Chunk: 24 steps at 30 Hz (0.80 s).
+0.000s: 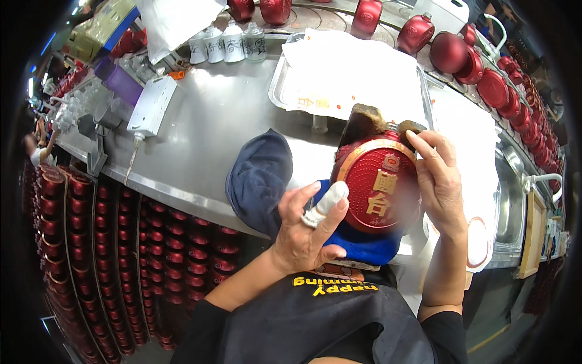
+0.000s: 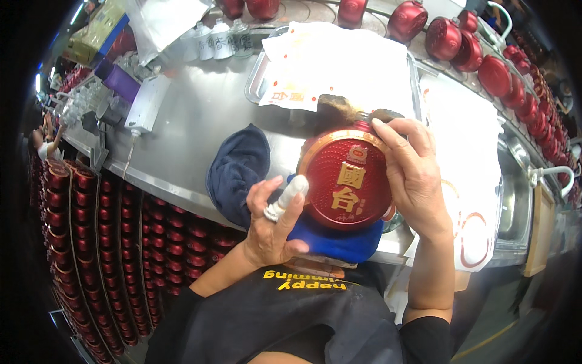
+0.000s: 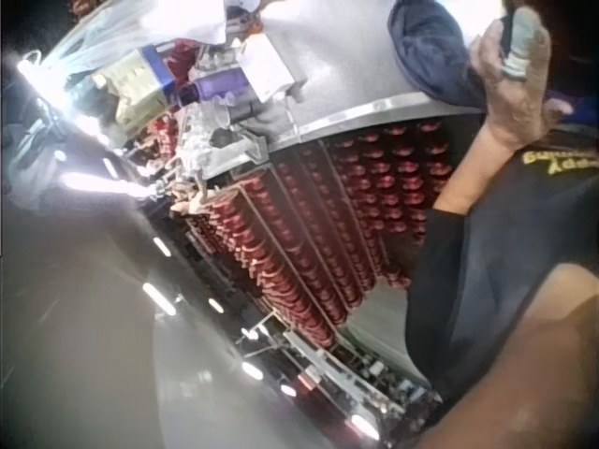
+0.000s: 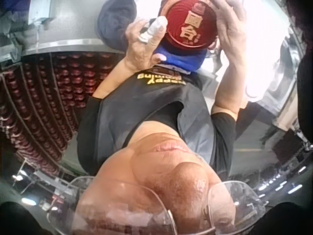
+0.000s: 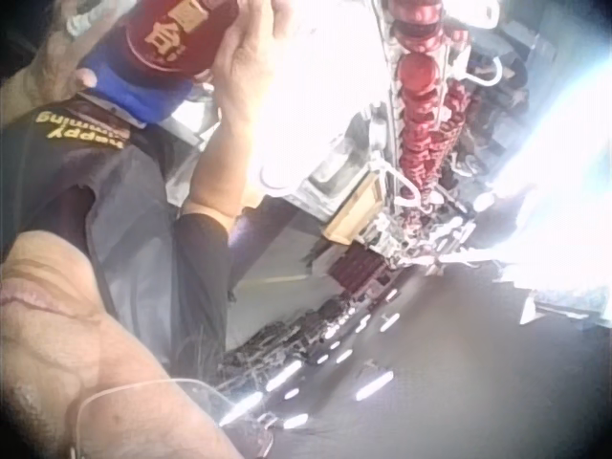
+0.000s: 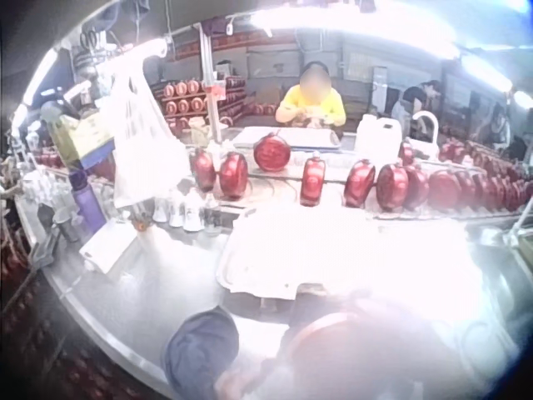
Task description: The person cleans a red decorative object with a gold emblem using a green sponge and a white cloth. They repeatedly wipe and scrub the surface, rotating the object to access different areas.
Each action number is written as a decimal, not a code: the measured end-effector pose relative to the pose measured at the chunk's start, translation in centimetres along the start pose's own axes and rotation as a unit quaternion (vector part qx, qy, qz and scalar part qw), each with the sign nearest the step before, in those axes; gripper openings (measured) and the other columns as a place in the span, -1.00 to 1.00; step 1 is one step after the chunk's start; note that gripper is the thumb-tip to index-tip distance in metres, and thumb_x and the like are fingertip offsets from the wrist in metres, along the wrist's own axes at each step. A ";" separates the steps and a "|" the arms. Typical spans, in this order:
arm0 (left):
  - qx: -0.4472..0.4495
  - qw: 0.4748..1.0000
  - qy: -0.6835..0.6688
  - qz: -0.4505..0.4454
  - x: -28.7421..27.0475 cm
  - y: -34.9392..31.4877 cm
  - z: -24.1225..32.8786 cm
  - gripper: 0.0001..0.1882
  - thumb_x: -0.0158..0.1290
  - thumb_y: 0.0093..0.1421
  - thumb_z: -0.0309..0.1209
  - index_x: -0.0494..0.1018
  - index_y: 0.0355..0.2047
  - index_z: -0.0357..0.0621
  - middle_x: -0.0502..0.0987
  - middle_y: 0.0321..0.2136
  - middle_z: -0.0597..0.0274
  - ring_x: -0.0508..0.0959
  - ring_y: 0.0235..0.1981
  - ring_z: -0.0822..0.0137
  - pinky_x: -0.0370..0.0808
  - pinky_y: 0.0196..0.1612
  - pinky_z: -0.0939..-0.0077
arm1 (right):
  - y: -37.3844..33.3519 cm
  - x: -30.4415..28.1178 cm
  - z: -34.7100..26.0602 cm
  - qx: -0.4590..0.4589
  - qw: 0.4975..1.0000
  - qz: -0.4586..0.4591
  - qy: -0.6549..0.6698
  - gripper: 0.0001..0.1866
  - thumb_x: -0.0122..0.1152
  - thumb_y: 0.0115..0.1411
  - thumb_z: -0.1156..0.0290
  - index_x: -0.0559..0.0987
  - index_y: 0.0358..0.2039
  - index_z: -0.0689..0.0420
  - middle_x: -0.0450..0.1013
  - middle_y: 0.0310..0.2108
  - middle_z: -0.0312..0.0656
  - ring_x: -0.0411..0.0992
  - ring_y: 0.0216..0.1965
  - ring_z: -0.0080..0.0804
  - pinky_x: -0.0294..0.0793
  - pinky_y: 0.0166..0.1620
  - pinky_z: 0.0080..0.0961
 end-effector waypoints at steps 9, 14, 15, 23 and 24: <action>0.092 0.990 0.035 -0.105 0.9 8.2 -1.1 -0.13 -0.35 0.42 0.33 0.42 0.32 -0.15 0.49 0.15 0.00 0.24 0.23 0.01 0.04 0.36 -0.04 | -3.2 -0.8 0.8 0.022 0.999 0.028 -0.025 -0.53 0.23 0.28 0.58 0.56 0.21 0.14 0.40 0.05 -0.02 0.35 0.13 -0.02 0.42 0.17 -0.25; 0.165 0.973 0.061 -0.149 2.4 12.2 0.0 -0.24 -0.31 0.45 0.26 0.50 0.24 -0.08 0.68 -0.08 0.22 0.33 0.22 0.09 -0.07 0.38 -0.02 | -3.9 -0.5 1.0 0.023 0.999 0.007 -0.024 -0.57 0.30 0.25 0.52 0.63 0.15 0.10 0.37 0.06 0.00 0.33 0.13 -0.04 0.53 0.02 -0.24; 0.178 0.971 0.059 -0.150 2.6 12.7 0.3 -0.25 -0.30 0.45 0.25 0.51 0.23 -0.07 0.68 -0.07 0.24 0.33 0.22 0.09 -0.08 0.38 -0.03 | -4.0 -0.6 1.1 0.026 0.999 0.013 -0.019 -0.57 0.31 0.25 0.51 0.63 0.15 0.09 0.38 0.06 0.01 0.33 0.13 -0.04 0.53 0.03 -0.23; 0.212 0.960 0.075 -0.164 4.1 13.9 0.6 -0.34 -0.19 0.41 0.23 0.61 0.12 0.02 0.68 -0.05 0.27 0.34 0.24 0.13 -0.07 0.38 -0.08 | -4.7 -0.7 1.8 0.034 0.999 0.024 -0.012 -0.56 0.33 0.22 0.46 0.63 0.14 0.11 0.38 0.05 0.03 0.35 0.11 0.02 0.43 0.13 -0.15; 0.213 0.960 0.075 -0.167 4.1 13.9 0.7 -0.34 -0.18 0.41 0.23 0.61 0.12 0.02 0.68 -0.06 0.28 0.34 0.24 0.13 -0.07 0.38 -0.08 | -4.9 -0.8 1.9 0.034 0.999 0.028 -0.012 -0.56 0.34 0.22 0.45 0.63 0.14 0.11 0.38 0.04 0.04 0.35 0.10 0.03 0.42 0.13 -0.14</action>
Point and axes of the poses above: each hand's wrist, its own y-axis towards the middle knuckle, its own x-axis out of the palm, z = x × y, the point moved 10 cm from there along y, towards the middle knuckle
